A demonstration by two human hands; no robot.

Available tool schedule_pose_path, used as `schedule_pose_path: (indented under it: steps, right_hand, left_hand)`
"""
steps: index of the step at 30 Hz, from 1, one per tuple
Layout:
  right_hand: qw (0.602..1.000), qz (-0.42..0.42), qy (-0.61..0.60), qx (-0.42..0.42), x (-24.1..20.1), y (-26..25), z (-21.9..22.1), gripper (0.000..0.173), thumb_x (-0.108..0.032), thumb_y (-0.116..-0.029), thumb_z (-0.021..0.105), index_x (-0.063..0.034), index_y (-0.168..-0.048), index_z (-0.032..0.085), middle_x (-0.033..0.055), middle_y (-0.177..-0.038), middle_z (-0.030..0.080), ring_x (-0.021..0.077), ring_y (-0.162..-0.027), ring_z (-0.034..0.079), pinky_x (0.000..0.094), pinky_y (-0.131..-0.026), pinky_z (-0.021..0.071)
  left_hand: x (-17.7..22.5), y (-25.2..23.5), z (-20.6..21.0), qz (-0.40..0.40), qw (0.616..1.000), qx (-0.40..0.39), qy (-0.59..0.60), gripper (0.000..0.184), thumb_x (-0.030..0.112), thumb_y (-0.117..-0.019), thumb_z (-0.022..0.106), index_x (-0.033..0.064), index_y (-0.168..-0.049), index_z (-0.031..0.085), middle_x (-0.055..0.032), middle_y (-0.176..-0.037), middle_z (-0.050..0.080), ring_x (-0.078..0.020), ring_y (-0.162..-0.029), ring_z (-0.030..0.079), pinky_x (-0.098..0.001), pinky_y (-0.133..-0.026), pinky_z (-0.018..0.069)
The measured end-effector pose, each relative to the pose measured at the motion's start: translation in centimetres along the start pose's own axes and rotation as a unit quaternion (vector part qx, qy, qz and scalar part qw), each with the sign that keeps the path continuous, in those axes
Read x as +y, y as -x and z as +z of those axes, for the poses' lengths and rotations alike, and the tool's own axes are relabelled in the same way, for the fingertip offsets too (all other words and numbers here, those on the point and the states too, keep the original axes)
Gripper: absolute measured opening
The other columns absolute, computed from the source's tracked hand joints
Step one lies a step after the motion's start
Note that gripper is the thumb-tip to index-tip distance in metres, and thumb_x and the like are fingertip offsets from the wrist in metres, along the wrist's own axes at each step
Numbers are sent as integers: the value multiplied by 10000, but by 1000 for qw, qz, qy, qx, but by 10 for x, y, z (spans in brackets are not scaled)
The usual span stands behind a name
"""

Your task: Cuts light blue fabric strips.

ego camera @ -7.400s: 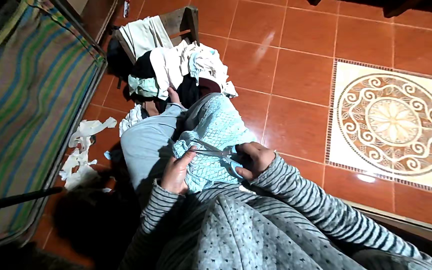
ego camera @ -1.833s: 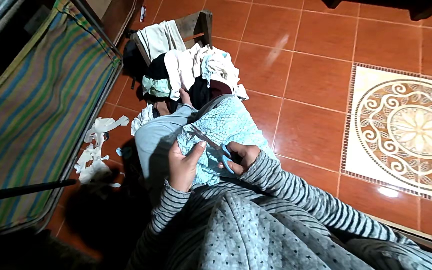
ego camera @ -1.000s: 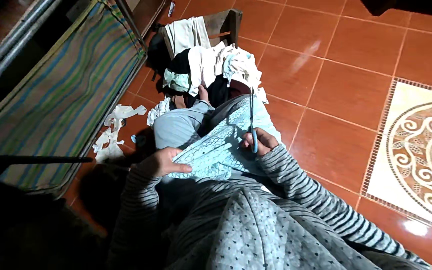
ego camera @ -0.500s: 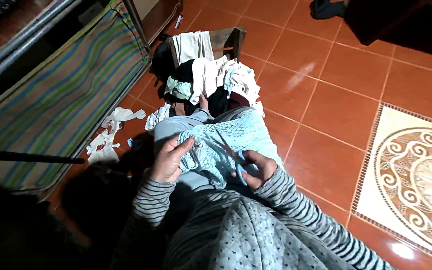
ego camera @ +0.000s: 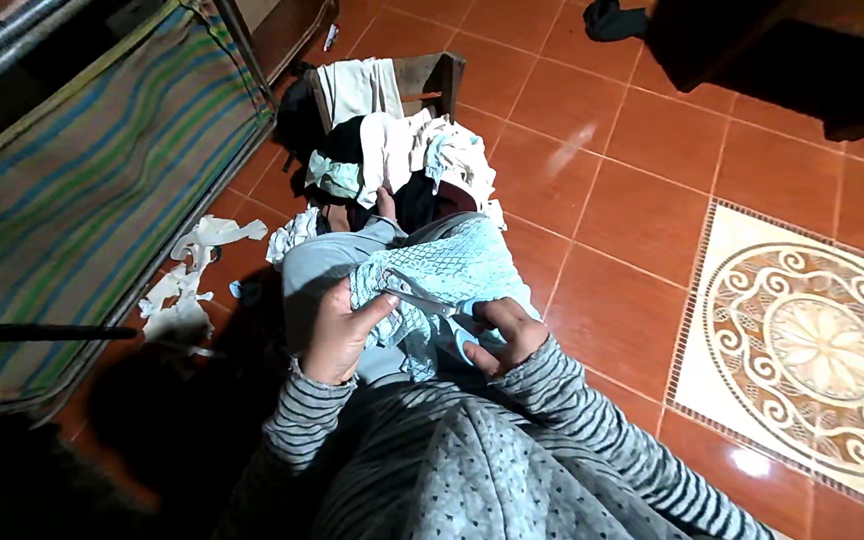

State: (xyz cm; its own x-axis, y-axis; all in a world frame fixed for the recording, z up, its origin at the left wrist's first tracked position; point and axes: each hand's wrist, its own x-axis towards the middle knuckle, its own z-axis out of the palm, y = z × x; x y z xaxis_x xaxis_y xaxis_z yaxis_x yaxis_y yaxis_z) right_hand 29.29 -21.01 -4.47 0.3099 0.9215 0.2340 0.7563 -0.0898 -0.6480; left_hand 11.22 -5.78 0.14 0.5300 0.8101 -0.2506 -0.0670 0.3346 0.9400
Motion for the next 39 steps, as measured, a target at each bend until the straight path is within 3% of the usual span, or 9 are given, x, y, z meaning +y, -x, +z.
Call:
schedule_pose_path:
  steps: [21, 39]
  right_hand:
    - [999, -21, 22, 35, 1, 0, 2, 458, -429, -815, 689, 13, -932, 705, 160, -834, 702, 325, -781, 666, 439, -711, 545]
    - [999, -18, 24, 30, -1, 0, -1, 490, -438, -802, 694, 26, -957, 704, 166, -863, 704, 331, -811, 662, 446, -737, 540]
  left_hand:
    - [-3, 5, 12, 23, 999, -15, -36, 296, -117, -853, 682, -52, -1138, 637, -81, -987, 750, -112, -929, 727, -287, -875, 609]
    - [-1, 8, 11, 29, 999, -29, -31, 316, -105, -858, 685, -50, -1164, 629, -81, -1011, 748, -119, -943, 727, -294, -880, 611]
